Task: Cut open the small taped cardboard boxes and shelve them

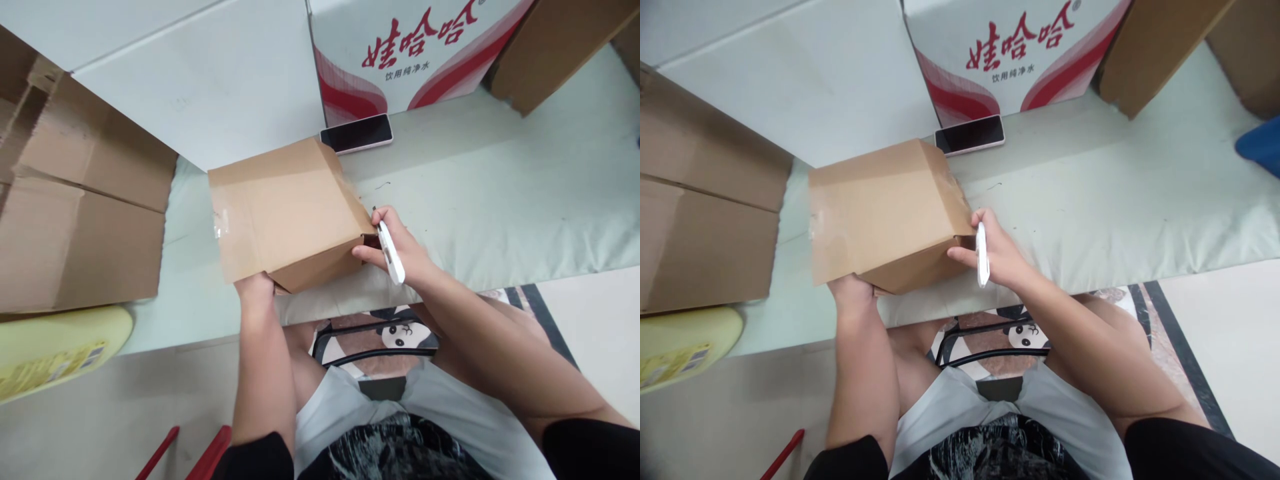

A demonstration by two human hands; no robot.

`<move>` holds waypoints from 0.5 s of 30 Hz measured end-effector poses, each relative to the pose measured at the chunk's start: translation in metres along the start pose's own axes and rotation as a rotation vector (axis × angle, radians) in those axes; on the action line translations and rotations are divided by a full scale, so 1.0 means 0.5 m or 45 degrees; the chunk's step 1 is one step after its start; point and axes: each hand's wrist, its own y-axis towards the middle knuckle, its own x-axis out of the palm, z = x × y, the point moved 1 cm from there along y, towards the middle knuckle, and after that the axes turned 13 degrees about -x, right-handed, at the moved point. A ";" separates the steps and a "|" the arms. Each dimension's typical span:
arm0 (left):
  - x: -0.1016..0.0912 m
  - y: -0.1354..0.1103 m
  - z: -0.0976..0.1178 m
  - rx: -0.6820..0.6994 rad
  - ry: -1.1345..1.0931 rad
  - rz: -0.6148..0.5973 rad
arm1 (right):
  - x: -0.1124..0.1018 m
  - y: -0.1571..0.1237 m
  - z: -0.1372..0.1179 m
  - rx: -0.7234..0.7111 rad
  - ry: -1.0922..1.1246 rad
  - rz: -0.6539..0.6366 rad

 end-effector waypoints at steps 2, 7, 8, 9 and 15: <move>0.002 -0.001 0.005 0.000 -0.014 -0.001 | 0.000 0.000 0.000 -0.003 0.006 0.005; 0.005 -0.004 0.014 0.000 -0.042 -0.005 | 0.000 0.001 0.000 -0.013 0.018 0.025; 0.005 -0.005 0.014 0.000 -0.048 -0.009 | 0.000 0.001 -0.001 -0.013 0.022 0.025; 0.006 -0.006 0.015 0.001 -0.053 -0.016 | 0.000 0.001 -0.002 -0.014 0.024 0.027; 0.002 -0.007 0.007 0.010 -0.009 -0.063 | 0.000 0.001 0.000 0.000 -0.018 0.037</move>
